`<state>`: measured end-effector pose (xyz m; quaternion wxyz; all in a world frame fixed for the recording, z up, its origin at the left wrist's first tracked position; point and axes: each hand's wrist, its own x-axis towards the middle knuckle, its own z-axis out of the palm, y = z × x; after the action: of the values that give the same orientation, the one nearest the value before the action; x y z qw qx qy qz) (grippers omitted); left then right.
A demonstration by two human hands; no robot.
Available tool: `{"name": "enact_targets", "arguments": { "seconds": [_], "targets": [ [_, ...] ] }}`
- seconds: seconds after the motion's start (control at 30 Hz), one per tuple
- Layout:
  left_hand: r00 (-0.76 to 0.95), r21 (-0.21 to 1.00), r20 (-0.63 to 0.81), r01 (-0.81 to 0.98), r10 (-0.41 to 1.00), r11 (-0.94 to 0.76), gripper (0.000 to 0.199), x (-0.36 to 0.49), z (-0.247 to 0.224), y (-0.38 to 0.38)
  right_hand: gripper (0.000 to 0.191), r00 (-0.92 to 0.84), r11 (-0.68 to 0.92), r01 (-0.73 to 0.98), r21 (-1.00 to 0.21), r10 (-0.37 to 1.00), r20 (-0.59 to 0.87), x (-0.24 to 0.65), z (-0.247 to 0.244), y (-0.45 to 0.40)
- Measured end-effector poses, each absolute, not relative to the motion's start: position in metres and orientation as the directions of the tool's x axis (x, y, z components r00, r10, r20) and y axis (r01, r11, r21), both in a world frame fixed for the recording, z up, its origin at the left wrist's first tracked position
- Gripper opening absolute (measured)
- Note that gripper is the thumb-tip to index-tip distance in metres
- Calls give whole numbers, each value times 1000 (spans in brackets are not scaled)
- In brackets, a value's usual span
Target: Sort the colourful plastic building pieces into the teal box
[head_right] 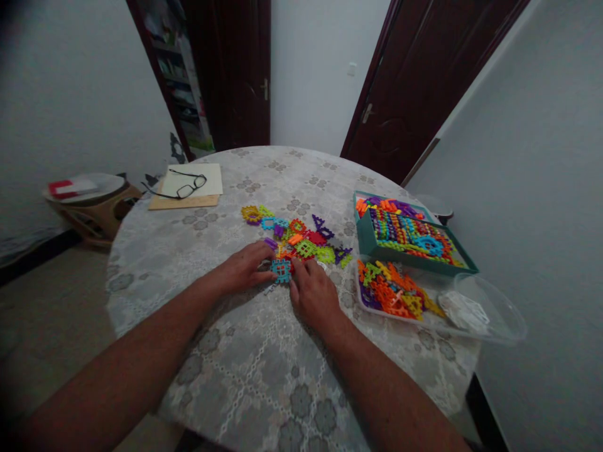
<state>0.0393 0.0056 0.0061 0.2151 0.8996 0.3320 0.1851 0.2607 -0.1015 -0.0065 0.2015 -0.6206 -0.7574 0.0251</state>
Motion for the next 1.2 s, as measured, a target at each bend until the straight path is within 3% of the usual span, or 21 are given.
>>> {"name": "enact_targets", "arguments": {
  "seconds": [0.13, 0.3, 0.43, 0.57, 0.63, 0.73, 0.87, 1.07, 1.2],
  "targets": [
    [740, 542, 180, 475, 648, -694, 27, 41, 8, -1, 49, -197, 285, 902, -324, 940, 279, 262, -7, -104],
    [783, 537, 192, 421, 592, -731, 33, 45, 7, -7, 43, -257, 402, 792, -460, 902, 347, 262, -3, -110],
    [750, 503, 161, 497, 641, -707, 26, 49, 8, -9, 43, -281, 453, 743, -493, 879, 386, 260, 2, -114],
    [739, 452, 107, 560, 666, -694, 20, 47, 16, -11, 26, -247, 386, 801, -457, 909, 336, 255, 0, -112],
    [726, 432, 90, 588, 682, -684, 31, 44, 21, -13, 18, -210, 338, 825, -452, 928, 309, 255, -2, -109],
    [687, 376, 55, 658, 725, -652, 54, 39, 29, -20, 19, -117, 274, 822, -499, 939, 324, 260, -4, -105],
    [677, 304, -31, 707, 735, -639, 42, 41, 34, -29, 26, -79, 289, 792, -537, 922, 379, 271, -7, -103],
    [729, 428, -93, 644, 678, -634, 31, 42, 34, -26, 34, -211, 417, 742, -526, 888, 408, 273, -13, -104],
    [786, 611, -38, 507, 617, -608, 29, 41, 31, -22, 38, -247, 453, 723, -522, 875, 416, 272, -14, -104]
  ]
}}
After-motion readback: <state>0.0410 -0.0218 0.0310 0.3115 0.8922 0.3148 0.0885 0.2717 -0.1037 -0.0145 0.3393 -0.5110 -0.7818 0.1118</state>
